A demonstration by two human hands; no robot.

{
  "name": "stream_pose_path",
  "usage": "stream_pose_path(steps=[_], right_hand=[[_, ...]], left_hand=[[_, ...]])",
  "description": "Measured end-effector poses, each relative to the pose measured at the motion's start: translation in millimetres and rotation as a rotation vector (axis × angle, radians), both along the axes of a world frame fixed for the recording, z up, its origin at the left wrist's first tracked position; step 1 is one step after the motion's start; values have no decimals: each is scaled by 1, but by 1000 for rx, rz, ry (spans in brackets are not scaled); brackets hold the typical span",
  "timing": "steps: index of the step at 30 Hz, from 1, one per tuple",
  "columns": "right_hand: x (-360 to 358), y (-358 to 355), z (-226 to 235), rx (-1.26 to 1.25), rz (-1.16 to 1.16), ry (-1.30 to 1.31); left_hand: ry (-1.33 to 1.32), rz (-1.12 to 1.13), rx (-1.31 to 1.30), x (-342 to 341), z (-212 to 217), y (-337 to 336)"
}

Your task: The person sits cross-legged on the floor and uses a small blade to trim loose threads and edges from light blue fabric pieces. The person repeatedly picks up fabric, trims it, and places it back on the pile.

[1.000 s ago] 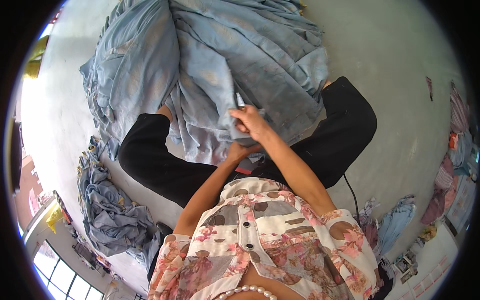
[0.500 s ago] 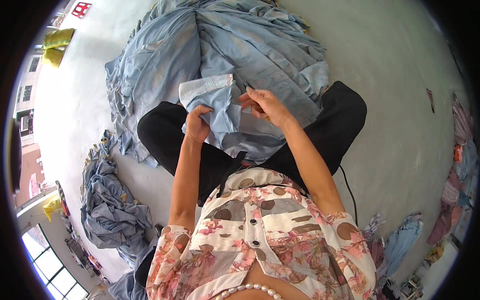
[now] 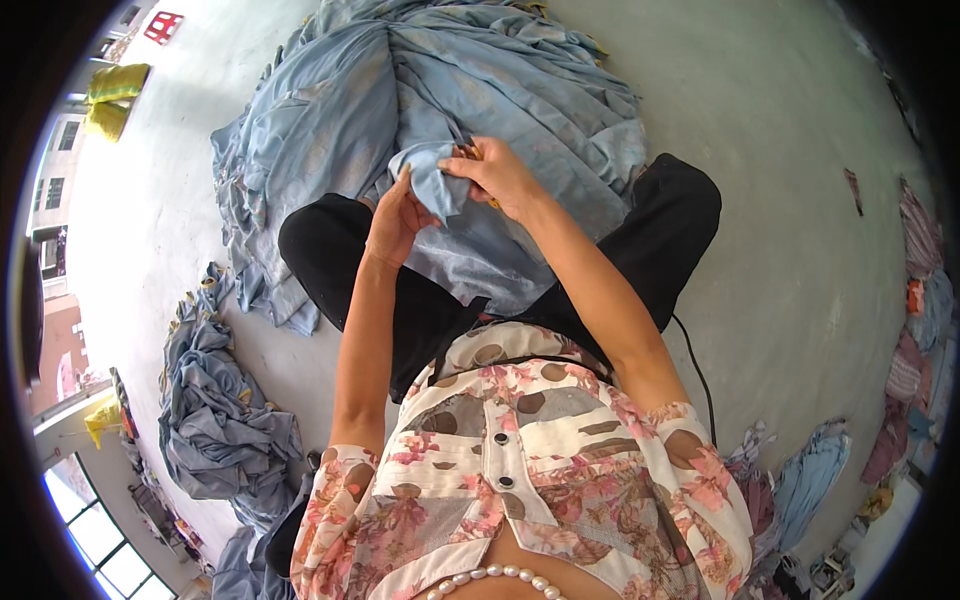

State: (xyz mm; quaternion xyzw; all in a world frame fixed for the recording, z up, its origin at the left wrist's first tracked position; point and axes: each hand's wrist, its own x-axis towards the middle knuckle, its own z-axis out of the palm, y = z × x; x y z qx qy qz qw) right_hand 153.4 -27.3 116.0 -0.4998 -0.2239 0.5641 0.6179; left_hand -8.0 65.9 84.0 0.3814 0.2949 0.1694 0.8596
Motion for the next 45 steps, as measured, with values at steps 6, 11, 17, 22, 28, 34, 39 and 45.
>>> stream_pose_path(steps=[6, 11, 17, 22, 28, 34, 39, 45], right_hand=[[-1, 25, 41, 155, 112, -127], [-9, 42, 80, 251, 159, -289], [17, 33, 51, 324, 31, -513], [74, -40, -82, -121, -385, -363], [63, -97, -193, -646, -688, -332], [48, -124, -228, -864, -811, -232], [22, -121, -245, -742, -621, -309], [-40, -109, -242, -876, -426, 57]], left_hand=[[-37, -41, 678, 12, 23, -21], [163, 215, 773, 37, -8, -32], [64, 611, 230, 37, -4, 20], [99, 874, 131, -10, -6, 112], [-128, 1043, 198, -194, -30, 265], [1189, 999, 1235, -132, -19, 177], [644, 363, 1064, -19, -39, 44], [620, -19, 379, -17, -164, -99]])
